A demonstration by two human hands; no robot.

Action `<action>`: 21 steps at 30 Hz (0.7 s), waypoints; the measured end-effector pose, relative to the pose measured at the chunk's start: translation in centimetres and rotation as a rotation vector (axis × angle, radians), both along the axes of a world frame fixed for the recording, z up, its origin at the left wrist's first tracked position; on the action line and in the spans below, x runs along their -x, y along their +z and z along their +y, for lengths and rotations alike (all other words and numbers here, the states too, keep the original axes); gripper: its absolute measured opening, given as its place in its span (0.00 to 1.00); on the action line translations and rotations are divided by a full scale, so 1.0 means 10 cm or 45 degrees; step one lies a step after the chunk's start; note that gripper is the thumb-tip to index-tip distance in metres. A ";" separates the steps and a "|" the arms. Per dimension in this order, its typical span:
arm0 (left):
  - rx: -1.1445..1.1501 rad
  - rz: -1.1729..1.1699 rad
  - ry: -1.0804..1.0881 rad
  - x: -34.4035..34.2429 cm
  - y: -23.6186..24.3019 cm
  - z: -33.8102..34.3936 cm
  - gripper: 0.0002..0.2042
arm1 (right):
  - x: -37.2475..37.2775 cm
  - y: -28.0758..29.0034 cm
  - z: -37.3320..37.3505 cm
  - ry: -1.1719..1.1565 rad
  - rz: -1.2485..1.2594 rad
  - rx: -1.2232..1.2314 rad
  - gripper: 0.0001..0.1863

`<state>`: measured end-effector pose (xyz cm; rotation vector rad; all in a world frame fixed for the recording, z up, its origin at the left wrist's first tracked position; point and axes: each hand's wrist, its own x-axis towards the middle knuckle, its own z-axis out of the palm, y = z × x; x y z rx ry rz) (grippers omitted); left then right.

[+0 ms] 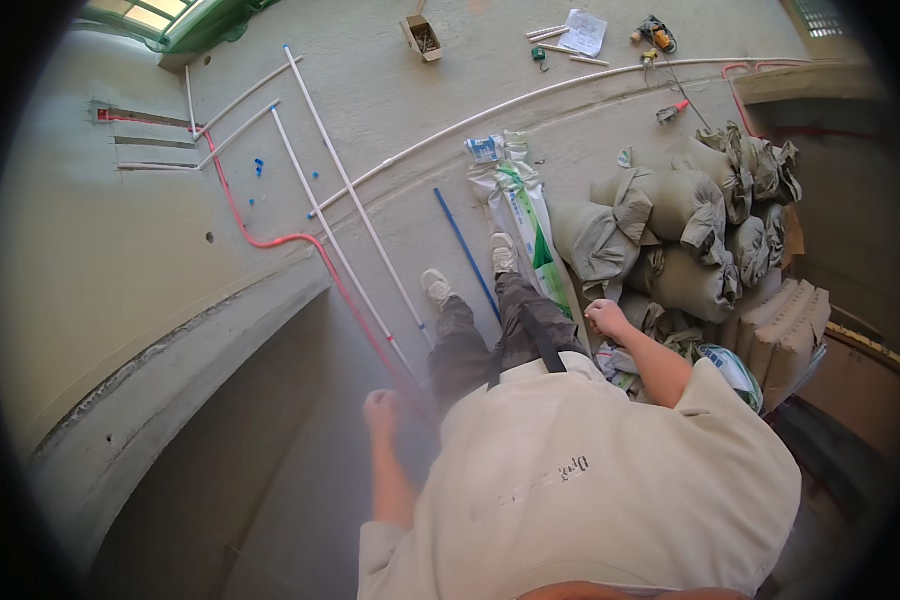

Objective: The person marks a line on the floor using a blue straightedge and a pencil, then uses an angle grinder to cut along the marked line. The person moves around the room to retrieve the tool and plug it in before cutting.

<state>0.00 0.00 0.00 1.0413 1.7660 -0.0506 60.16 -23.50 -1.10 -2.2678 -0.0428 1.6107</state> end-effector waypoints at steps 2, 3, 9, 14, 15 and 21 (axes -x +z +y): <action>-0.132 -0.052 0.195 0.04 0.08 0.10 0.08 | 0.15 0.06 0.14 0.048 -0.015 -0.025 0.08; -0.102 -0.045 0.210 0.07 0.13 0.13 0.08 | 0.23 0.10 0.20 0.018 -0.030 -0.079 0.08; 0.054 -0.042 0.236 0.11 -0.09 0.07 0.08 | 0.15 0.24 0.29 -0.094 -0.060 -0.163 0.07; 0.066 0.075 0.285 0.16 -0.14 -0.38 0.08 | -0.10 0.05 0.26 0.018 -0.031 -0.115 0.08; 0.044 0.032 0.284 0.09 -0.19 -0.49 0.08 | -0.21 0.00 0.26 0.020 -0.040 -0.098 0.09; 0.024 -0.020 0.160 -0.39 -0.19 -0.94 0.10 | -0.74 -0.05 0.50 0.069 -0.013 -0.172 0.11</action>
